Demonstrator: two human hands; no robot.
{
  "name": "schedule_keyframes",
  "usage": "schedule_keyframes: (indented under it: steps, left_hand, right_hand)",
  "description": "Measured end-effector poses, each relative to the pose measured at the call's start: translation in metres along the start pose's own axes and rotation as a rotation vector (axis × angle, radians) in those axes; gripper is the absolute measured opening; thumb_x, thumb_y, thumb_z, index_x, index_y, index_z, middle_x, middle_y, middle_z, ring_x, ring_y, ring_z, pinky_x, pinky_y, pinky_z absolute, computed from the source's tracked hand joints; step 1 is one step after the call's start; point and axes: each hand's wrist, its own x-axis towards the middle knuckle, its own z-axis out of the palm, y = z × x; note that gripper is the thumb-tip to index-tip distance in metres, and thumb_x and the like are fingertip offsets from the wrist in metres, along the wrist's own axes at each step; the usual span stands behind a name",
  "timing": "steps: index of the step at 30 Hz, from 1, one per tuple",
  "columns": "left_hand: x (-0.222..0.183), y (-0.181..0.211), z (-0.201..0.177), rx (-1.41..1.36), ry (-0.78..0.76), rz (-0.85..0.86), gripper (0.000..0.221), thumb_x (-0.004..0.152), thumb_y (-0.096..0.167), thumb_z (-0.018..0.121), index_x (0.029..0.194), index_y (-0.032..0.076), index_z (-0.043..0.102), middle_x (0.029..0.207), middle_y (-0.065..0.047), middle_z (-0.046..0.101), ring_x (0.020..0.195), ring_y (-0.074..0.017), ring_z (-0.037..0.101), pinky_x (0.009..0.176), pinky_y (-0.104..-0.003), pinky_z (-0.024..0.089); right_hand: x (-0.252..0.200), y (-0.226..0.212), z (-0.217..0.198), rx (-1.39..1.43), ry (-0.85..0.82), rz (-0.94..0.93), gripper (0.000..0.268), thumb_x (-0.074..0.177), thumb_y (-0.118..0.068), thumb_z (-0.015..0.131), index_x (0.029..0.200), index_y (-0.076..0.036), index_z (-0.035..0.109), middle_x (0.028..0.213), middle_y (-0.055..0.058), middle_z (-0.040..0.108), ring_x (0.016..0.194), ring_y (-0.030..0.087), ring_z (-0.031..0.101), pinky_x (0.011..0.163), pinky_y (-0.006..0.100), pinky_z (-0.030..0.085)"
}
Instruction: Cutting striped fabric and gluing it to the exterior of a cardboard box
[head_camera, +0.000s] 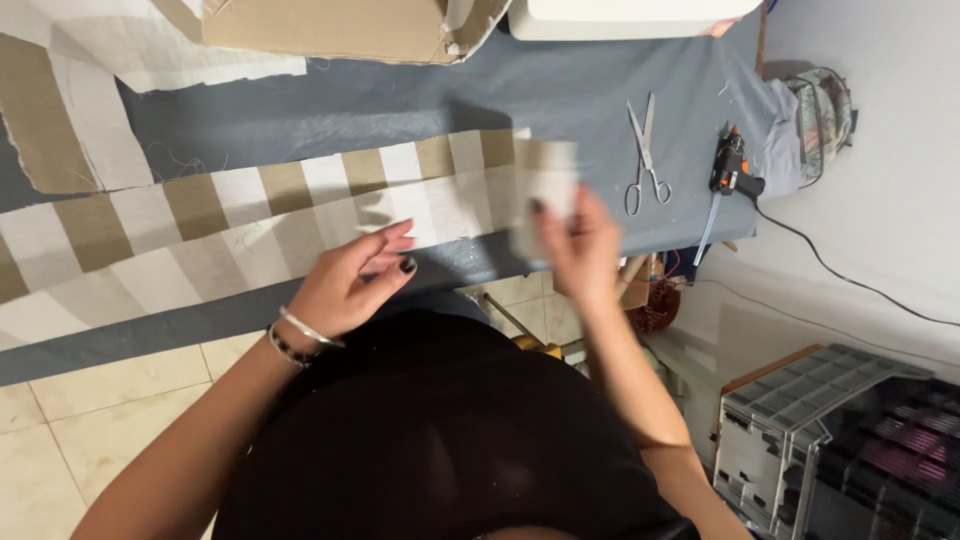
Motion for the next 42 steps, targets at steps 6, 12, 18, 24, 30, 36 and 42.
schedule_keyframes:
  steps: [6, 12, 18, 24, 30, 36, 42]
  left_hand:
    - [0.000, -0.029, 0.006, -0.913, -0.053, -0.584, 0.068, 0.094, 0.047, 0.067, 0.145, 0.002, 0.056, 0.123, -0.018, 0.068, 0.108, -0.0305, 0.070, 0.090, -0.047, 0.059]
    - [-0.005, 0.002, -0.038, -0.599, 0.138, -0.481, 0.021, 0.094, 0.021, 0.072, 0.102, 0.003, 0.078, 0.071, -0.005, 0.068, 0.064, -0.0136, 0.063, 0.060, -0.032, 0.056]
    - [0.017, 0.037, -0.046, -0.749, -0.045, -0.055, 0.022, 0.096, 0.017, 0.068, 0.105, -0.001, 0.075, 0.080, -0.012, 0.074, 0.073, -0.0131, 0.061, 0.066, -0.028, 0.051]
    - [0.007, -0.051, -0.093, 0.810, 0.063, -0.177, 0.132, 0.058, 0.079, 0.076, 0.163, 0.013, 0.034, 0.159, -0.024, 0.044, 0.149, -0.0439, 0.035, 0.122, -0.071, 0.012]
    - [0.000, -0.102, -0.072, 0.784, 0.028, -0.058, 0.082, 0.061, 0.075, 0.080, 0.126, 0.027, 0.065, 0.113, 0.001, 0.070, 0.120, -0.0263, 0.064, 0.125, -0.061, 0.022]
    - [-0.003, -0.018, -0.093, 0.475, 0.156, 0.074, 0.128, 0.058, 0.079, 0.080, 0.161, 0.019, 0.034, 0.157, -0.015, 0.038, 0.145, -0.0404, 0.039, 0.119, -0.067, 0.027]
    - [0.043, 0.013, -0.093, 0.238, 0.101, 0.297, 0.154, 0.047, 0.062, 0.096, 0.163, -0.002, 0.016, 0.153, -0.027, 0.049, 0.132, -0.0418, 0.054, 0.117, -0.072, 0.011]
  right_hand:
    - [-0.029, -0.071, 0.063, 0.268, -0.630, -0.301, 0.042, 0.091, -0.015, 0.075, 0.131, -0.004, 0.065, 0.112, 0.021, 0.074, 0.101, 0.043, 0.073, 0.080, 0.050, 0.062]
    - [-0.006, -0.063, 0.039, 0.123, -0.462, -0.542, 0.054, 0.086, -0.034, 0.084, 0.130, -0.006, 0.069, 0.125, 0.014, 0.071, 0.116, 0.037, 0.069, 0.101, 0.048, 0.054]
    - [-0.009, -0.060, 0.050, -0.217, -0.260, -0.605, 0.078, 0.086, -0.018, 0.078, 0.155, -0.005, 0.044, 0.134, 0.027, 0.063, 0.114, 0.046, 0.066, 0.097, 0.059, 0.052]
    - [0.020, -0.081, -0.023, 0.202, 0.249, -0.492, 0.015, 0.092, -0.001, 0.069, 0.104, -0.001, 0.078, 0.097, 0.019, 0.076, 0.094, 0.026, 0.071, 0.089, 0.047, 0.058]
    - [0.034, -0.160, -0.055, 0.709, 0.433, -0.542, 0.030, 0.098, 0.006, 0.066, 0.127, 0.003, 0.063, 0.114, 0.018, 0.070, 0.101, 0.023, 0.069, 0.101, 0.047, 0.060]
    - [0.037, -0.155, -0.061, 0.803, 0.440, -0.533, 0.026, 0.095, 0.004, 0.067, 0.120, 0.002, 0.063, 0.106, 0.013, 0.071, 0.101, 0.018, 0.068, 0.099, 0.044, 0.061]
    - [0.024, -0.188, -0.079, 0.735, 0.411, -0.712, 0.026, 0.083, 0.007, 0.073, 0.103, 0.009, 0.056, 0.086, 0.027, 0.063, 0.082, 0.034, 0.070, 0.085, 0.045, 0.060]
